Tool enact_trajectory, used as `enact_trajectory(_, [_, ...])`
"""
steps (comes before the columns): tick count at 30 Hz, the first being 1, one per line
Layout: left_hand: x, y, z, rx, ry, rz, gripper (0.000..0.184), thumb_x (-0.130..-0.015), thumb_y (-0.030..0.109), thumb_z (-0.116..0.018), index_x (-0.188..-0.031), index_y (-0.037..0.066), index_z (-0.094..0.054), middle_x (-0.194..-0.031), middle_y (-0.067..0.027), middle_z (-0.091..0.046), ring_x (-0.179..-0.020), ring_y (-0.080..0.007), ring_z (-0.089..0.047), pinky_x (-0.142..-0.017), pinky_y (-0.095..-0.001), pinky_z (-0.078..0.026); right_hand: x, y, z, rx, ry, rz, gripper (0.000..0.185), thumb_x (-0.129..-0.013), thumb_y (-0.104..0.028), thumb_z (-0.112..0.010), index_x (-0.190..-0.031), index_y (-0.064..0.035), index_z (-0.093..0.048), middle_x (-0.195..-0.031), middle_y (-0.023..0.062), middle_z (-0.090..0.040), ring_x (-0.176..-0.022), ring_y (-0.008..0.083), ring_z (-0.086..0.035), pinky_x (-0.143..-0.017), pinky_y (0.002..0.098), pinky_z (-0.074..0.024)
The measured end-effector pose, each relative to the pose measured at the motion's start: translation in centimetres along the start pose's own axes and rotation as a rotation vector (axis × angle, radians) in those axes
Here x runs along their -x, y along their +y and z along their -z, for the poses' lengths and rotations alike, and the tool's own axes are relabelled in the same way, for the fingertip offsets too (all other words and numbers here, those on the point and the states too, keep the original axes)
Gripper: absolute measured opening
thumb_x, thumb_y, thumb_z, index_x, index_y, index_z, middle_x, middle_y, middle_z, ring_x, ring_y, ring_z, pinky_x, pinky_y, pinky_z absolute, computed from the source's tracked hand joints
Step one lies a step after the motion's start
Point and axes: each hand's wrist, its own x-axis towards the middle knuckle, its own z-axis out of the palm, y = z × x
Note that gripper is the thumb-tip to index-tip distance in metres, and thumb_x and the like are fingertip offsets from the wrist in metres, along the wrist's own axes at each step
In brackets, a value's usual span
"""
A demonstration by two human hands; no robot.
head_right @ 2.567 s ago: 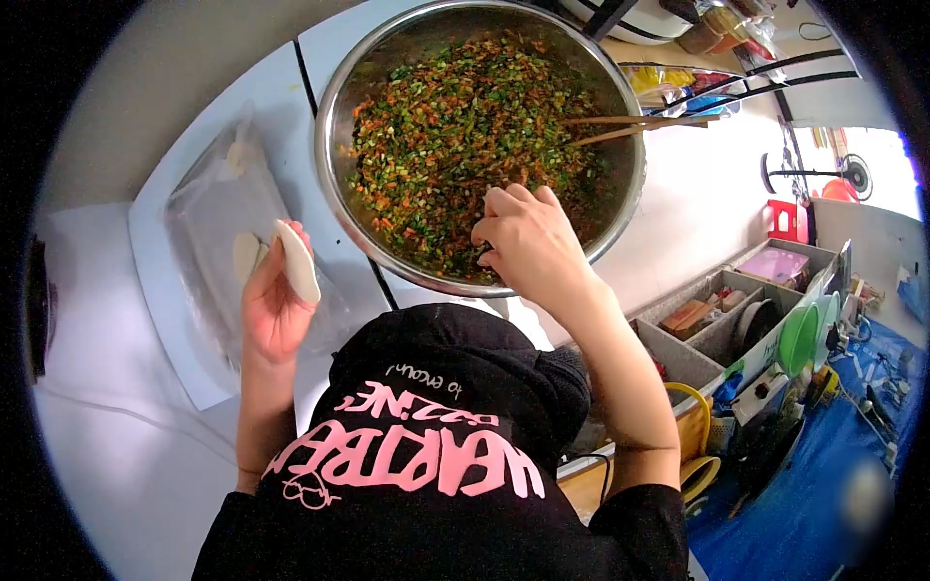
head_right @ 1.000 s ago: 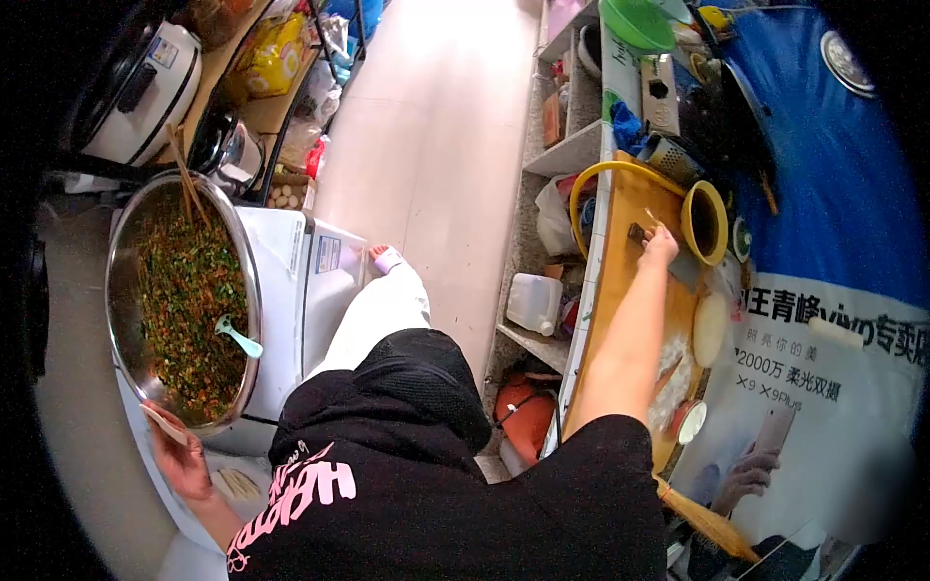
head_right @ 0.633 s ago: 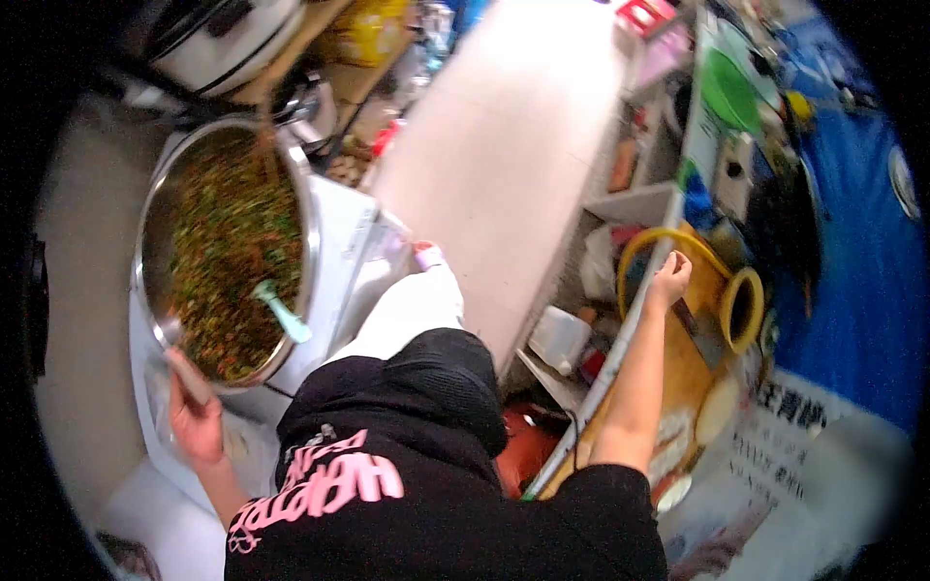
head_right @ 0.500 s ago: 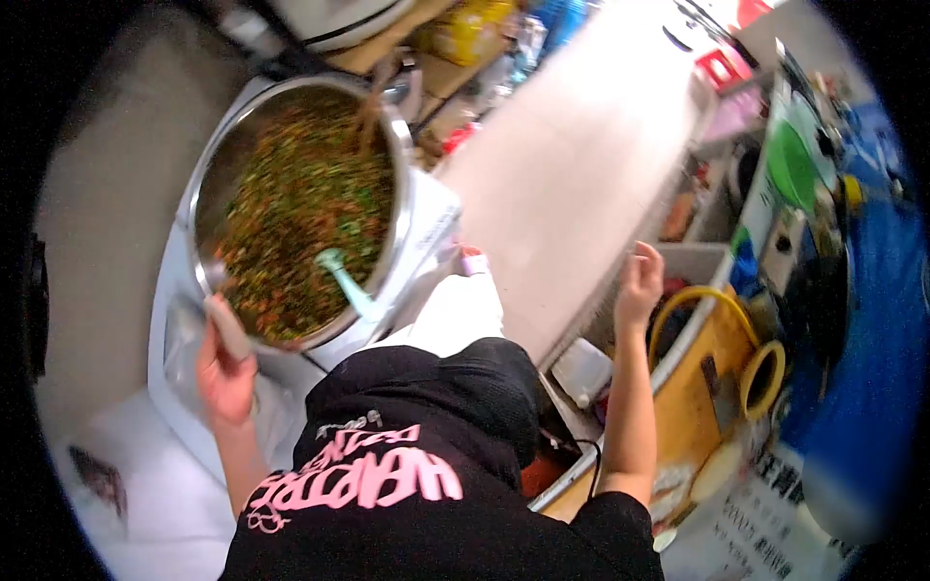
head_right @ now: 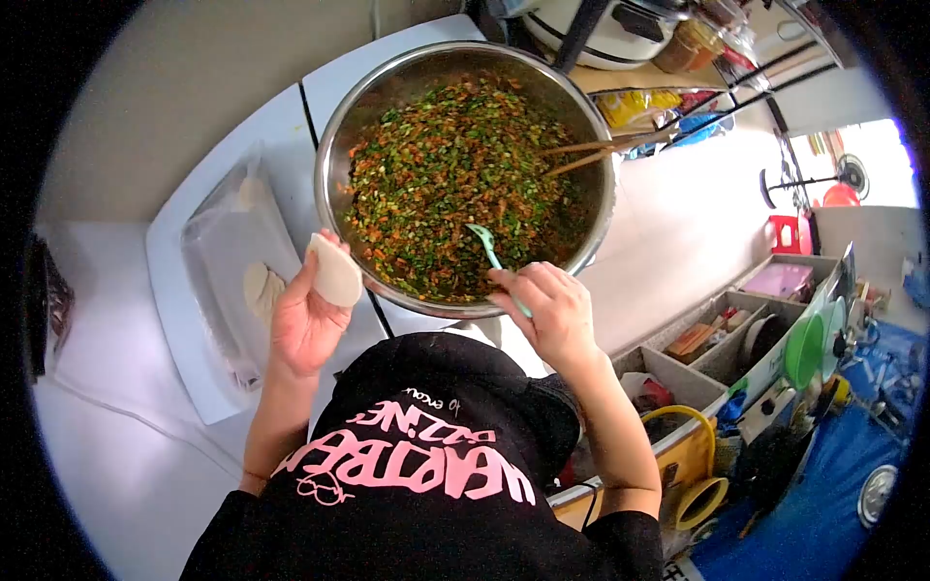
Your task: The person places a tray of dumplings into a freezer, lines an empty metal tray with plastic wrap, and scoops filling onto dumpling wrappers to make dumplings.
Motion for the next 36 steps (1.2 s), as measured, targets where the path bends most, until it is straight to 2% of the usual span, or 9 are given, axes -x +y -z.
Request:
enact_trajectory(1, [0.1, 0.1, -0.1, 0.019, 0.007, -0.012, 0.035, -0.091, 0.014, -0.054, -0.123, 0.003, -0.046, -0.126, -0.011, -0.049, -0.12, -0.022, -0.046, -0.097, -0.0364, -0.044, -0.5, -0.2, 0.0, 0.001, -0.022, 0.01, 0.022, -0.078, -0.014, -0.066, -0.098, -0.006, -0.066, -0.075, 0.0073, -0.056, -0.067, 0.0228, -0.057, -0.061, 0.0335, -0.0466])
enact_trajectory(3, [0.2, 0.5, -1.0, -0.112, 0.098, -0.025, 0.036, -0.091, 0.015, -0.053, -0.123, 0.0, -0.044, -0.124, -0.0109, -0.051, -0.12, -0.0238, -0.046, -0.099, -0.0366, -0.043, -1.0, -0.6, 0.2, -0.175, 0.187, -0.221, 0.016, -0.08, -0.009, -0.063, -0.095, -0.0027, -0.066, -0.079, 0.0101, -0.062, -0.071, 0.0233, -0.061, -0.065, 0.031, -0.0478])
enact_trajectory(4, [0.2, 0.6, -1.0, -0.109, 0.106, -0.047, 0.036, -0.092, 0.017, -0.051, -0.122, -0.003, -0.044, -0.124, -0.0124, -0.051, -0.121, -0.0258, -0.045, -0.1, -0.0366, -0.042, -1.3, -1.2, 0.7, -0.326, 0.158, -0.447, 0.014, -0.082, -0.005, -0.06, -0.093, -0.0009, -0.066, -0.085, 0.0122, -0.065, -0.075, 0.0236, -0.063, -0.068, 0.0289, -0.0478])
enact_trajectory(14, [-0.4, 3.0, 0.6, 0.051, 0.025, -0.003, 0.034, -0.092, 0.02, -0.052, -0.119, -0.002, -0.048, -0.117, -0.0142, -0.055, -0.114, -0.0277, -0.051, -0.097, -0.0354, -0.044, -1.4, -0.9, -0.4, -0.377, 0.027, -0.424, 0.018, -0.081, -0.003, -0.059, -0.097, -0.0001, -0.066, -0.082, 0.0126, -0.062, -0.073, 0.0237, -0.059, -0.069, 0.0296, -0.0456])
enact_trajectory(21, [-1.1, 2.8, -0.8, -0.15, 0.131, -0.028, 0.036, -0.092, 0.021, -0.054, -0.121, 0.002, -0.048, -0.116, -0.0113, -0.056, -0.11, -0.0235, -0.054, -0.092, -0.0324, -0.046, -2.7, -0.9, 0.2, -0.306, -0.13, -0.278, 0.021, -0.076, -0.007, -0.064, -0.096, 0.0, -0.066, -0.085, 0.0116, -0.062, -0.082, 0.0259, -0.057, -0.073, 0.0339, -0.0452])
enact_trajectory(25, [-0.9, 3.5, -0.3, -0.183, 0.121, -0.049, 0.039, -0.092, 0.017, -0.053, -0.127, 0.005, -0.043, -0.119, -0.0078, -0.054, -0.111, -0.0201, -0.053, -0.093, -0.0335, -0.047, -1.2, 0.1, 2.5, -0.347, -0.188, -0.324, 0.021, -0.075, -0.011, -0.065, -0.094, -0.0008, -0.067, -0.084, 0.011, -0.063, -0.08, 0.024, -0.057, -0.073, 0.0338, -0.044])
enact_trajectory(27, [-1.0, 3.5, -0.2, -0.199, 0.133, -0.051, 0.04, -0.092, 0.017, -0.053, -0.128, 0.005, -0.042, -0.119, -0.0084, -0.054, -0.111, -0.0199, -0.053, -0.093, -0.0338, -0.047, -0.4, 0.4, 2.9, -0.517, -0.112, -0.421, 0.02, -0.077, -0.01, -0.064, -0.094, 0.0004, -0.067, -0.083, 0.0102, -0.063, -0.077, 0.0226, -0.059, -0.071, 0.0324, -0.0453])
enact_trajectory(31, [-1.2, 2.9, -1.0, -0.207, 0.151, -0.034, 0.042, -0.092, 0.016, -0.052, -0.13, 0.003, -0.04, -0.12, -0.0102, -0.053, -0.11, -0.0196, -0.053, -0.093, -0.0344, -0.048, -0.1, -0.5, 2.1, -0.518, 0.075, -0.599, 0.018, -0.085, -0.009, -0.058, -0.096, 0.0026, -0.066, -0.084, 0.0102, -0.063, -0.076, 0.0171, -0.062, -0.07, 0.0274, -0.0474])
enact_trajectory(36, [-1.3, 2.6, -1.2, -0.246, 0.136, -0.016, 0.04, -0.093, 0.017, -0.05, -0.129, 0.001, -0.041, -0.12, -0.012, -0.053, -0.112, -0.022, -0.053, -0.094, -0.035, -0.047, 0.8, -1.6, 1.1, -0.513, 0.07, -0.68, 0.022, -0.089, -0.015, -0.056, -0.097, 0.0043, -0.065, -0.079, 0.0094, -0.063, -0.075, 0.0149, -0.061, -0.069, 0.0256, -0.0465])
